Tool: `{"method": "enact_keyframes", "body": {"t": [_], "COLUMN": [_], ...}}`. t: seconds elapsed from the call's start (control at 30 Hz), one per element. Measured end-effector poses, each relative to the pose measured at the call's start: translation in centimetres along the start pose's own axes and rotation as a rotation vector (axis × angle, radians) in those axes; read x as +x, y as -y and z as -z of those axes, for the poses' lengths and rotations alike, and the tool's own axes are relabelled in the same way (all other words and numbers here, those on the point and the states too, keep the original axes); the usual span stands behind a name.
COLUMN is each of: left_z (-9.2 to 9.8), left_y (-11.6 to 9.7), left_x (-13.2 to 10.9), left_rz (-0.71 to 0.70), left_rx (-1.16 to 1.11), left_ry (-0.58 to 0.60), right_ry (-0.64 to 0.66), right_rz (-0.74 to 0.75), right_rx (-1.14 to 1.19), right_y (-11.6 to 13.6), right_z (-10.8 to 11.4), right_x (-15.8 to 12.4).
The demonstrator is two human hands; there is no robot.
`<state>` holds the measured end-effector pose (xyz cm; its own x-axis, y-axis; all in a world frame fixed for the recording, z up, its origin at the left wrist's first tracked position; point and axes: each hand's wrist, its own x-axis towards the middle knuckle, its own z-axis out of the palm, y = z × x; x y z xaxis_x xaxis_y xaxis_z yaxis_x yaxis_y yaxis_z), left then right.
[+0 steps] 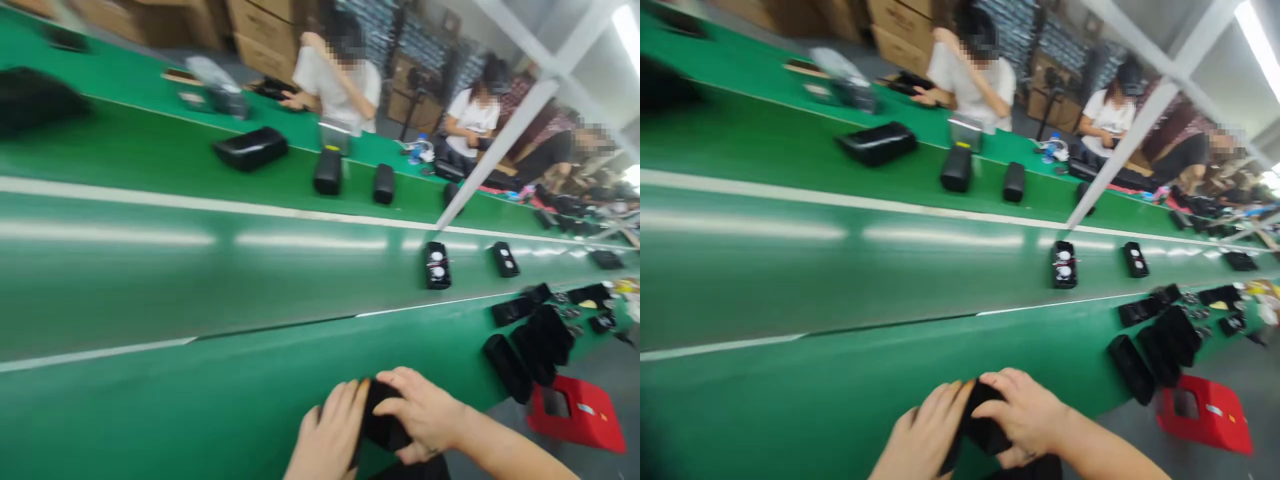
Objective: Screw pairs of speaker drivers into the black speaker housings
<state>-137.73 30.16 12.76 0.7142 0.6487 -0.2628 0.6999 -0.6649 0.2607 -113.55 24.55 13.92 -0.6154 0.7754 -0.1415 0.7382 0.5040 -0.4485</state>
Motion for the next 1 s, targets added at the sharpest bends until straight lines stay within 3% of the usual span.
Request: {"method": "enact_keyframes", "body": {"t": [0.13, 0.27, 0.4, 0.63, 0.77, 1.0], "left_z": [2.5, 1.1, -0.3, -0.3, -0.7, -1.9], "left_y": [-1.4, -0.7, -0.5, -0.3, -0.7, -2.4], "left_x": [-0.3, -0.7, -1.0, -1.4, -2.2, -3.6], "left_rz": [-0.056, -0.035, -0.06, -0.082, -0.095, 0.048], "left_rx": [-0.095, -0.177, -0.259, -0.297, -0.293, -0.283], "left_ry": [0.128, 0.18, 0.132, 0.082, 0.068, 0.035], "right_ry": [-0.045, -0.078, -0.153, -0.278, -0.285, -0.291], "right_rz": [0.07, 0.075, -0.025, -0.25, -0.193, -0.039], "right_rx": [0.113, 0.165, 0.13, 0.048, 0.078, 0.137], "right_y": [0.3, 0.6, 1.1, 2.7, 2.3, 0.7], "right_z": [-2.1, -3.8, -5.3, -8.0, -8.3, -8.2], "right_x": [1.1, 1.6, 1.1, -0.8, -1.2, -0.2]}}
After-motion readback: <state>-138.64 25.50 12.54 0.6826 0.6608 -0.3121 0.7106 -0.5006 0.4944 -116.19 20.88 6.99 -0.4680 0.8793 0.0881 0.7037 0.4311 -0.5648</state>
